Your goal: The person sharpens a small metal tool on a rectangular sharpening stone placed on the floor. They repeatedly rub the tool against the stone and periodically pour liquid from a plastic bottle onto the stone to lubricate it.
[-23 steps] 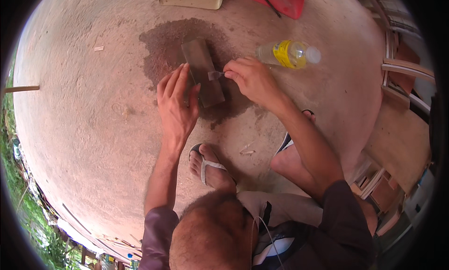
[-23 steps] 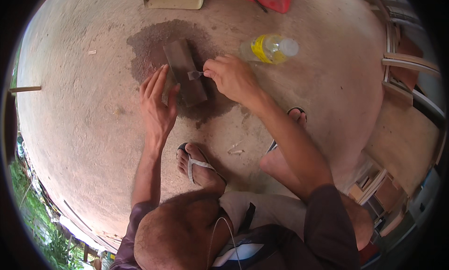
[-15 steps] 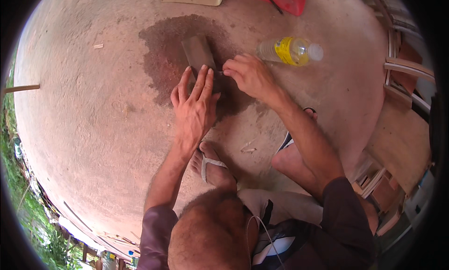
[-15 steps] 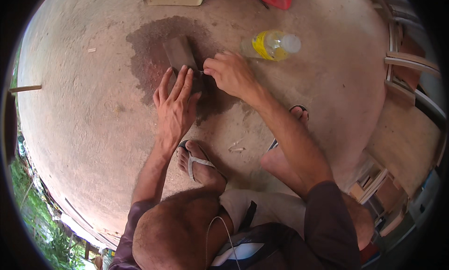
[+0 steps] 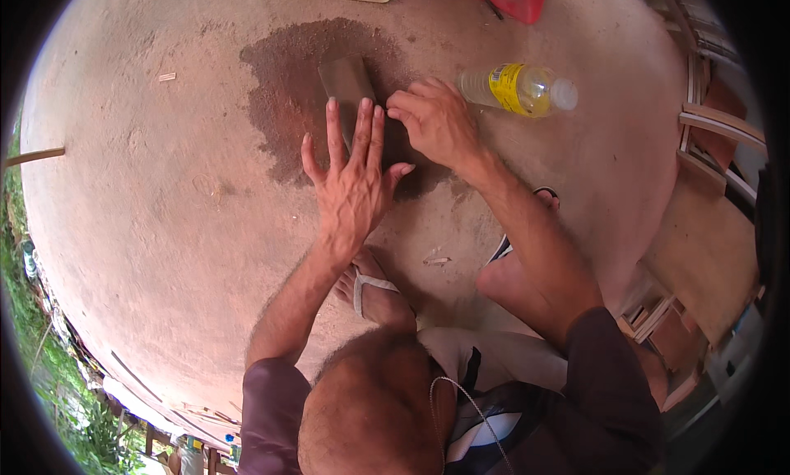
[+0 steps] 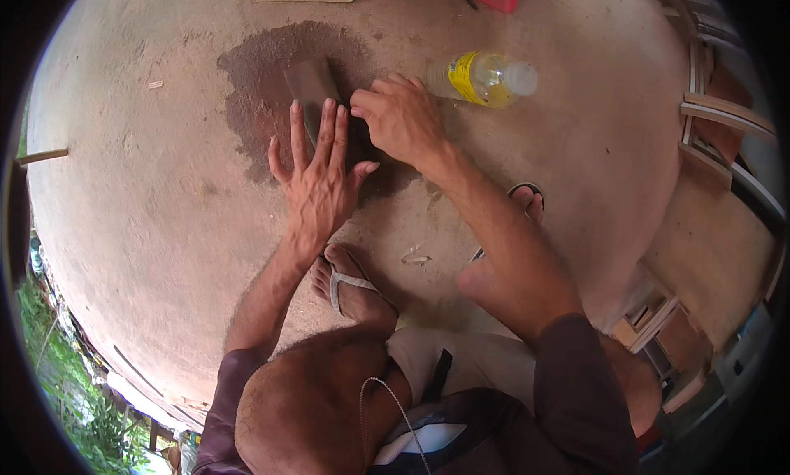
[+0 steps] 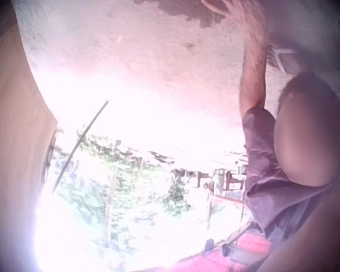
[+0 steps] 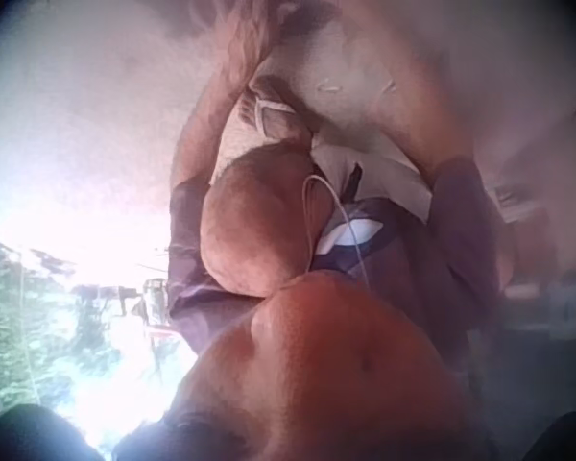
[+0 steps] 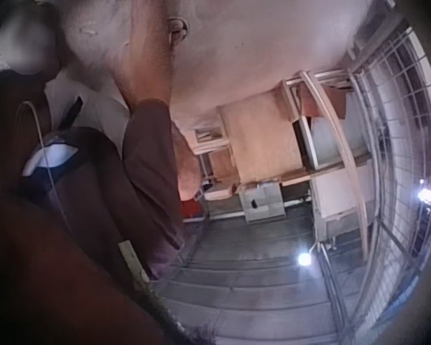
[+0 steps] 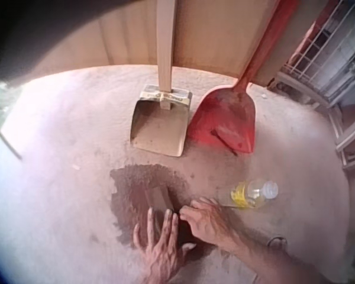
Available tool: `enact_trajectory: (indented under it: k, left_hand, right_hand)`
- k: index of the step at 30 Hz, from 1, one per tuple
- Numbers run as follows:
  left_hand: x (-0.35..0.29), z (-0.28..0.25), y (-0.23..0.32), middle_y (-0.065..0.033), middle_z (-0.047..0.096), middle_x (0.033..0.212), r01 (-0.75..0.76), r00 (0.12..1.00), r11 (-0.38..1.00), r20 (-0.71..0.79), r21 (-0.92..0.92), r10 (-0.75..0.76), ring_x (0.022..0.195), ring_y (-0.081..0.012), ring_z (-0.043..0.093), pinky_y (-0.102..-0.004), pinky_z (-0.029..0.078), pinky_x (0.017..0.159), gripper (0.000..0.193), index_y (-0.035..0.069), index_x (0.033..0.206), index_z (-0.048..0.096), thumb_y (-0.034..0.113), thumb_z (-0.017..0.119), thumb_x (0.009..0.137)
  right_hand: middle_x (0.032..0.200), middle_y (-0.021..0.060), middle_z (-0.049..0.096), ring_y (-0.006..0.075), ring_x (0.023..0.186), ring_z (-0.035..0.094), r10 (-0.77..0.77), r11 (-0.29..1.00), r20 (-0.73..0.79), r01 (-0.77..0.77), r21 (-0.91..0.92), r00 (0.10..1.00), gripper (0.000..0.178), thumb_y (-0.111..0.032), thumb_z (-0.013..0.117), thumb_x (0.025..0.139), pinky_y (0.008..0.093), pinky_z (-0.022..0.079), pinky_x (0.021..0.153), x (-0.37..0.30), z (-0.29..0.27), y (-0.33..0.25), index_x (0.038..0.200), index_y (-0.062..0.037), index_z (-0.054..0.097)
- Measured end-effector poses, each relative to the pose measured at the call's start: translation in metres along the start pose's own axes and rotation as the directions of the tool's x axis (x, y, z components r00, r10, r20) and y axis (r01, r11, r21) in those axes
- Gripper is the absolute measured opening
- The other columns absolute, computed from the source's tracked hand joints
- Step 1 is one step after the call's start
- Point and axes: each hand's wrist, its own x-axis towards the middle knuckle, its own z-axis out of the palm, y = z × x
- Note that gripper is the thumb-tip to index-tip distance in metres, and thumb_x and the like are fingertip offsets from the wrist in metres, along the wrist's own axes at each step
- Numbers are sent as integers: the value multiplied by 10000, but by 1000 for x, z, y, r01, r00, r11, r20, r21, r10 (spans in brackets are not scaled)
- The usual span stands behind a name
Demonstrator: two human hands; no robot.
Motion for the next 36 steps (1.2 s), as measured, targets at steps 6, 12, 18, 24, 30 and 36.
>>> enact_trajectory:
  k: [6, 12, 18, 24, 30, 36]
  left_hand:
    - [-49, 8, 13, 13, 313, 1832, -24, 998, 1000, 58, 12, 23, 1721, -346, 155, -704, -30, 1309, 877, 174, 1735, 405, 709, 510, 1047]
    - [15, -7, -9, 22, 308, 1836, 6, 1000, 1000, 23, -1, -6, 1725, -341, 120, -678, -84, 1302, 865, 166, 1740, 391, 725, 428, 1081]
    - [-23, 15, 7, 7, 294, 1840, 3, 1000, 999, 14, -36, -3, 1727, -350, 109, -715, -58, 1298, 864, 175, 1730, 415, 732, 440, 1070]
    - [-26, 10, -1, 7, 298, 1840, -12, 999, 995, 49, -95, 17, 1723, -362, 114, -695, -88, 1301, 897, 151, 1732, 406, 749, 442, 1065]
    - [1, 2, -3, 25, 296, 1840, -6, 1000, 999, 30, -37, 7, 1724, -359, 115, -704, -104, 1297, 910, 177, 1739, 397, 765, 457, 1048]
    - [-62, 14, 15, 20, 311, 1834, -76, 989, 997, 127, 13, 74, 1724, -363, 113, -702, -147, 1289, 920, 166, 1738, 397, 786, 392, 1058]
  right_hand:
    - [888, 63, 653, 323, 904, 647, 35, 998, 104, -41, 52, 994, 50, -192, 728, 967, 494, 485, 847, -53, -1, -22, 931, -157, 728]
    - [902, 72, 679, 326, 934, 663, -44, 999, -2, 44, -6, 999, 90, -223, 709, 987, 498, 479, 837, 5, 3, 1, 931, -155, 728]
    - [900, 70, 672, 311, 932, 659, 9, 1000, 99, -11, 24, 995, 65, -188, 740, 965, 474, 473, 826, -43, -3, -17, 955, -124, 735]
    - [888, 75, 628, 319, 907, 638, -44, 998, 92, 40, 43, 995, 45, -132, 714, 949, 476, 472, 828, -35, 2, -11, 990, -140, 733]
    - [866, 80, 643, 332, 908, 651, -13, 1000, -17, 13, 27, 1000, 43, -176, 718, 972, 480, 481, 829, -12, 1, -8, 946, -142, 725]
    - [891, 84, 672, 342, 926, 660, 23, 996, 143, -36, 86, 989, 88, -203, 716, 984, 481, 485, 832, -80, 2, -17, 934, -132, 711]
